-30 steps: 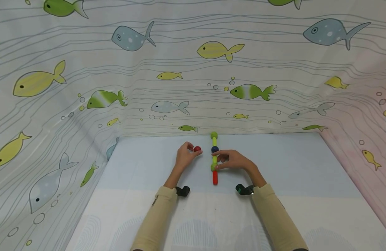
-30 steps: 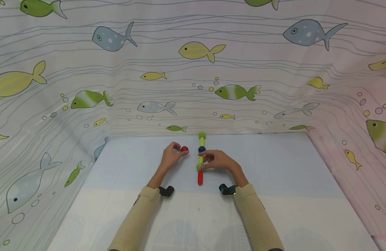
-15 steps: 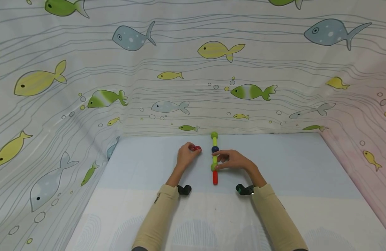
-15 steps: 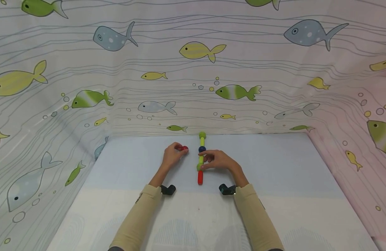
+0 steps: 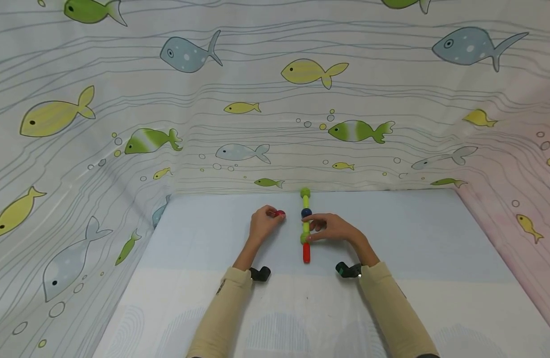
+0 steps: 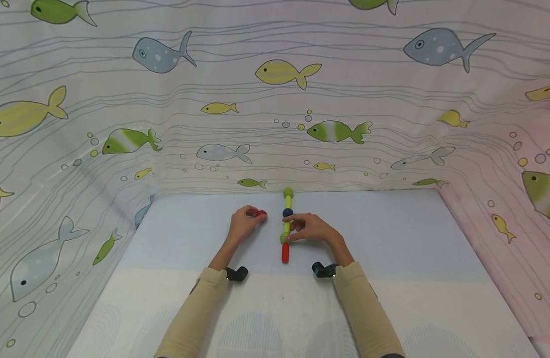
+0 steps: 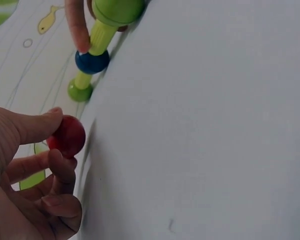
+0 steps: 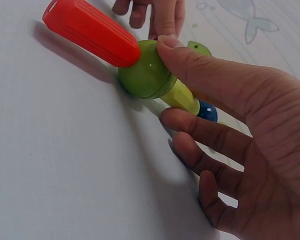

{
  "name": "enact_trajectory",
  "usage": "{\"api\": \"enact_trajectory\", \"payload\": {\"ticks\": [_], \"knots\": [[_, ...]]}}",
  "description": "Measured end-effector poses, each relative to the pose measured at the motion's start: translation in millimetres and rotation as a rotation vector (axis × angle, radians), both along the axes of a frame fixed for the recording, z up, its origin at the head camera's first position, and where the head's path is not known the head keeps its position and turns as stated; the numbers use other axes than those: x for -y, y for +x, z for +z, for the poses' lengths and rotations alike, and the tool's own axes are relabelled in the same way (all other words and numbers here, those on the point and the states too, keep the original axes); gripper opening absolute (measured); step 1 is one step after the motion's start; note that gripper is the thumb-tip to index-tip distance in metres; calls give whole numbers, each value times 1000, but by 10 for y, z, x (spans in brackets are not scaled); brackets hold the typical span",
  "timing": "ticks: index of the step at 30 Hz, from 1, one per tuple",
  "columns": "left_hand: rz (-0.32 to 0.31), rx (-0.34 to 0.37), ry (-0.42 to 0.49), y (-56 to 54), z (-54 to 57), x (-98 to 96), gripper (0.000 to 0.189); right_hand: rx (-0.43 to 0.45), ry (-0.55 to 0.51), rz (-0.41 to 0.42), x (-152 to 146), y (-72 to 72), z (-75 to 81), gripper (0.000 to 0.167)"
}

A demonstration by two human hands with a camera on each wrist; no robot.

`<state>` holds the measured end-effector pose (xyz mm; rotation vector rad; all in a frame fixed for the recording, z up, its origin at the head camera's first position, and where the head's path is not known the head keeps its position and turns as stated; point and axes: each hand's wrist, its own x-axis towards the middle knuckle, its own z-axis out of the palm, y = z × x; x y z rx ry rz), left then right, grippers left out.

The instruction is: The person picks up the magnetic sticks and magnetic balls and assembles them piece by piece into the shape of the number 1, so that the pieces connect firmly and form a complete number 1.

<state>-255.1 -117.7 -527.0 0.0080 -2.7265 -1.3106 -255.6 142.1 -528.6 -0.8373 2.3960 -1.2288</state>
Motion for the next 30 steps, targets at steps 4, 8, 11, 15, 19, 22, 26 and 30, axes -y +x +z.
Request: {"api": "enact_trajectory", "payload": {"ticks": [4, 8, 11, 15, 19, 22, 26, 30], "knots": [[-4, 7, 3, 49, 4, 26, 29, 4, 8, -6, 2, 2, -4, 58], [-15, 22, 1, 110, 21, 51, 29, 3, 7, -5, -2, 1, -11, 59], [-33, 26, 3, 171, 49, 71, 28, 6, 6, -2, -3, -1, -16, 59], [-84, 21, -16, 258, 82, 98, 28, 4, 9, -4, -2, 0, -15, 59], [-135, 30, -31, 359, 91, 116, 30, -6, 13, -12, 3, -1, -13, 59], [-164, 39, -25, 447, 90, 126, 29, 2, 11, -11, 9, -2, -17, 59], [-226, 37, -33, 566, 94, 137, 28, 16, 7, -10, 14, 2, -20, 59], [-298, 27, -62, 670, 107, 134, 27, 7, 18, -20, 12, 7, -17, 59]]}}
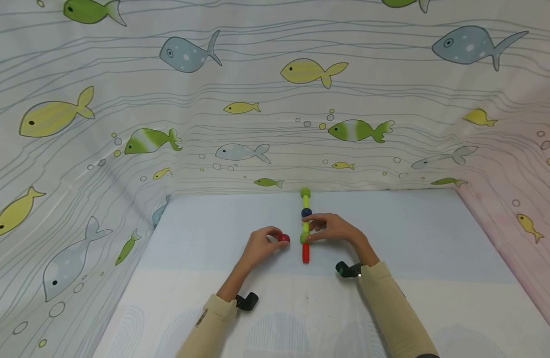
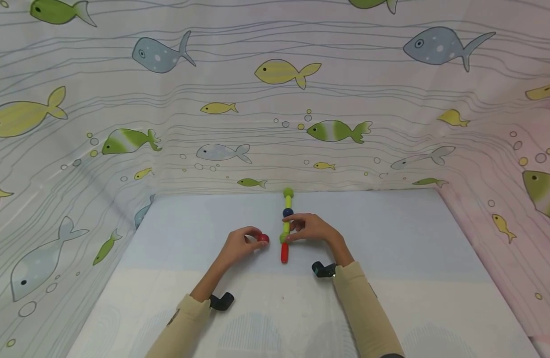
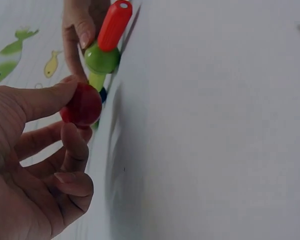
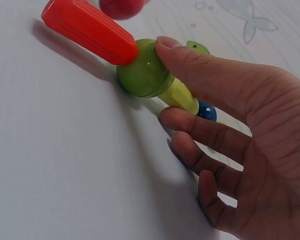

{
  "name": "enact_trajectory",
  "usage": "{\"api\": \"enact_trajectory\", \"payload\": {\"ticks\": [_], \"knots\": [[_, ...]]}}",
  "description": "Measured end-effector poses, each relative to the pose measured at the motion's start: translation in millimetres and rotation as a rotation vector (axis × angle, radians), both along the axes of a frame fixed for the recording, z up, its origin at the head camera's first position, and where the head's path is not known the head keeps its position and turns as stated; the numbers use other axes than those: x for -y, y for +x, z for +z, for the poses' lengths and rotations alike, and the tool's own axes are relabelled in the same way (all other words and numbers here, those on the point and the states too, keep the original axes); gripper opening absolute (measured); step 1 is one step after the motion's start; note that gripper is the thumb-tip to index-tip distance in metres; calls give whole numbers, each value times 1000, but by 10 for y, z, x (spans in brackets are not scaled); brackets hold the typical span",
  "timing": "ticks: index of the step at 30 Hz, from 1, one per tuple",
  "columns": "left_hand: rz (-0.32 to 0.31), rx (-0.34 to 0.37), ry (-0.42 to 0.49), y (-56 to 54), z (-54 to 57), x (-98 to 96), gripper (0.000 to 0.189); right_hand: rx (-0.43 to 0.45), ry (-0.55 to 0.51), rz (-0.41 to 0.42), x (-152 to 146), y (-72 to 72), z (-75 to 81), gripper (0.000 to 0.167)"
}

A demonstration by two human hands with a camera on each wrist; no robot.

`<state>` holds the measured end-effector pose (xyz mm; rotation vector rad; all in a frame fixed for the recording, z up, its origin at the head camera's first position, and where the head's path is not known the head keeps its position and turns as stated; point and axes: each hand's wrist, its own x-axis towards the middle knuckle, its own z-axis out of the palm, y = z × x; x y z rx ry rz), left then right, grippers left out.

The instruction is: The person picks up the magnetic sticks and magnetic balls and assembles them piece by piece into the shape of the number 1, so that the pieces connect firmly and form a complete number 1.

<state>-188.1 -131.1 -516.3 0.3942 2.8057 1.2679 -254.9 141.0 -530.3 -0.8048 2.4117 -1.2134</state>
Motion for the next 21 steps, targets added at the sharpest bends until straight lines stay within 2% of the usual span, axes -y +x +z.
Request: {"api": "enact_trajectory", "payload": {"ticks": [9, 21], "knots": [[-152, 7, -19, 189, 27, -46, 28, 1, 25, -4, 1, 4, 13, 61], [-231, 15, -14, 331, 42, -114, 29, 5, 16, -6, -6, -4, 2, 60]]}}
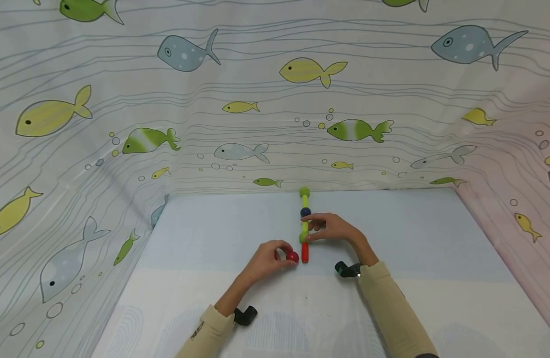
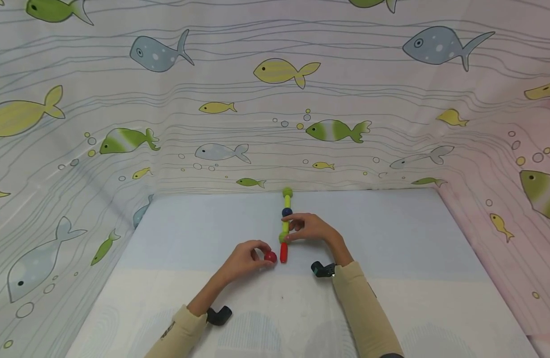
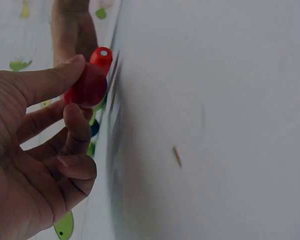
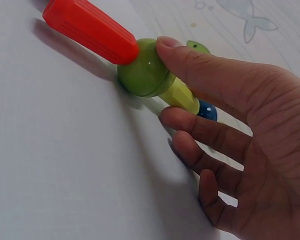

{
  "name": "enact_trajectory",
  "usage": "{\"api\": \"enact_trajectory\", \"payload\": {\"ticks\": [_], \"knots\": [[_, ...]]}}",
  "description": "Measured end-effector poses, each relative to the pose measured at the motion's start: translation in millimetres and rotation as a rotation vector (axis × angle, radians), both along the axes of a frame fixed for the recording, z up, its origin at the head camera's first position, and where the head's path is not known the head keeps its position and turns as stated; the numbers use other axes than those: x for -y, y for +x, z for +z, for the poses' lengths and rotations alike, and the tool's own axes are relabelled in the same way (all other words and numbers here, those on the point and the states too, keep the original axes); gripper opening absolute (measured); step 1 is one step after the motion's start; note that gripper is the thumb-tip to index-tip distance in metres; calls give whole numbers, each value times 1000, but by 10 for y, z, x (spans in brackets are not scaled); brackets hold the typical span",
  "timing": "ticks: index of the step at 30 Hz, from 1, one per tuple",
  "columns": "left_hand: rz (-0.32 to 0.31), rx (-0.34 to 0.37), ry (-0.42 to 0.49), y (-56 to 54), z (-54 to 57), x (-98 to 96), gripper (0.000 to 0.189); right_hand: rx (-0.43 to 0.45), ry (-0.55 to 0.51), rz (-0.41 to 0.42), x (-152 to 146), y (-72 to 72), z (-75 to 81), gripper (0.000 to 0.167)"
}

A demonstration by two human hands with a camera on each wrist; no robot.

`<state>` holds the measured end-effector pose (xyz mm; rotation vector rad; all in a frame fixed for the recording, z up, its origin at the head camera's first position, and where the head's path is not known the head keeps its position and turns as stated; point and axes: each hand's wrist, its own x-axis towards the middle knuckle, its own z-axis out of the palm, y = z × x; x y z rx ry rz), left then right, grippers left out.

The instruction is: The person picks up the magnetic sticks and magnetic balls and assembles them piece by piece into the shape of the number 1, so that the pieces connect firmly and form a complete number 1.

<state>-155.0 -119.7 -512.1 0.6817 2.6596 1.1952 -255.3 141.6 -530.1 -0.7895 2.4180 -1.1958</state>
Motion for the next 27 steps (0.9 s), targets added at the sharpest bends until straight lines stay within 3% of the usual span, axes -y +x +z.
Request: {"api": "enact_trajectory", "payload": {"ticks": [11, 17, 27], "knots": [[-36, 15, 30, 67, -38, -98, 33, -6, 9, -13, 9, 1, -14, 59], [-44, 24, 24, 113, -2, -146, 31, -6, 6, -10, 7, 8, -9, 60], [-63, -58, -25, 167, -47, -180, 31, -2, 8, -16, 12, 13, -5, 62]]}}
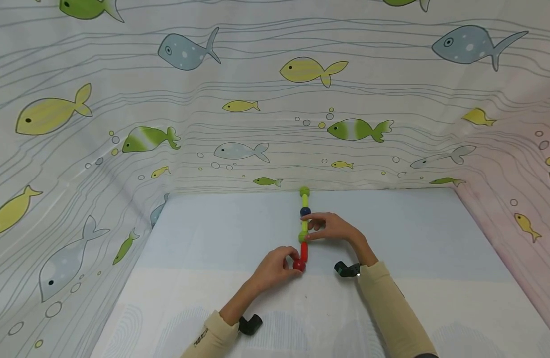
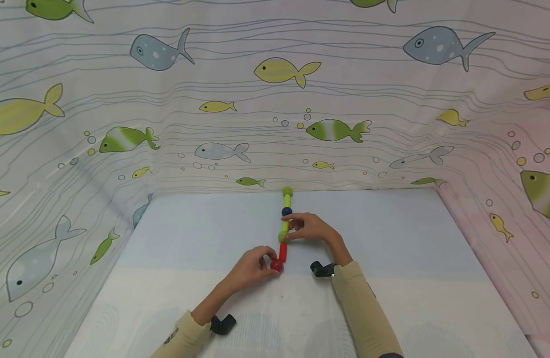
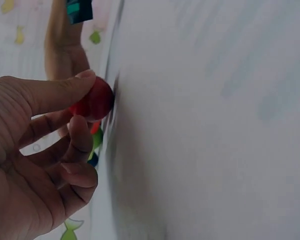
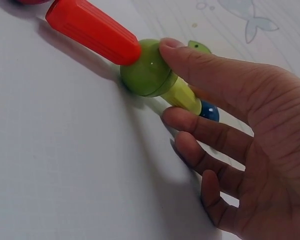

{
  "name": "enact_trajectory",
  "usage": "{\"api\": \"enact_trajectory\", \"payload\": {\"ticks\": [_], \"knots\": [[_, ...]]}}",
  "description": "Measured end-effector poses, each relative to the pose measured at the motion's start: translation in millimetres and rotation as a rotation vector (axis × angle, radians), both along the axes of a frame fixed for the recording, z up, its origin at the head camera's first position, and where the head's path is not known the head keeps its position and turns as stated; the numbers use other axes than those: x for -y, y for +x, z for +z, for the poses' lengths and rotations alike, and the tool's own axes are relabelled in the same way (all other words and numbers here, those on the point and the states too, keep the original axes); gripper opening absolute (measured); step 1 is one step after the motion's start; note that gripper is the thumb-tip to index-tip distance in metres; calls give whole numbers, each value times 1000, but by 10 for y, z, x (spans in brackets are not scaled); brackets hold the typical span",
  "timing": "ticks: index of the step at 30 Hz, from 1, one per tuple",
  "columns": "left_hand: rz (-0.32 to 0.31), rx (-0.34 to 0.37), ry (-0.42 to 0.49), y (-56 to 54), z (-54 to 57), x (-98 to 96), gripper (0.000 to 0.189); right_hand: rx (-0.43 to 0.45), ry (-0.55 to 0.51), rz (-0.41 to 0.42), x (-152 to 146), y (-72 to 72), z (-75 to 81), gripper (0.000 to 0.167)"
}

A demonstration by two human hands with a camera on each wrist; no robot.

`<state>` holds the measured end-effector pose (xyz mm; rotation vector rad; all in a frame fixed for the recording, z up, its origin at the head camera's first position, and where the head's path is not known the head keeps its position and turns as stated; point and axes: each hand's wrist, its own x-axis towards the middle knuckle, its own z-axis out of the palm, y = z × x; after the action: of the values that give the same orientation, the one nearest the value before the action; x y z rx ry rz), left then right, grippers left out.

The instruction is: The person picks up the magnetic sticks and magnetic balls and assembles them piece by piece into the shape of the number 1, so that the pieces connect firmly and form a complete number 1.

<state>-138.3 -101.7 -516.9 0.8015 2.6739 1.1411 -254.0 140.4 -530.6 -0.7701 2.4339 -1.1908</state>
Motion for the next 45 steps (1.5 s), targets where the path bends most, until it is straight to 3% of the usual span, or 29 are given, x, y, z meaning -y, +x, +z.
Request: {"api": "enact_trajectory", "payload": {"ticks": [5, 13, 26, 45], "knots": [[-8, -30, -20, 9, -11, -19, 31, -9, -10, -3, 7, -8, 13, 63], [36, -25, -58, 1, -20, -28, 32, -14, -9, -5, 16, -15, 16, 63], [-1, -65, -65, 40, -11, -17, 31, 11, 11, 11, 24, -3, 29, 64], [2, -131, -122, 78, -8, -34, 34, 38, -24, 12, -1, 8, 28, 62]]}}
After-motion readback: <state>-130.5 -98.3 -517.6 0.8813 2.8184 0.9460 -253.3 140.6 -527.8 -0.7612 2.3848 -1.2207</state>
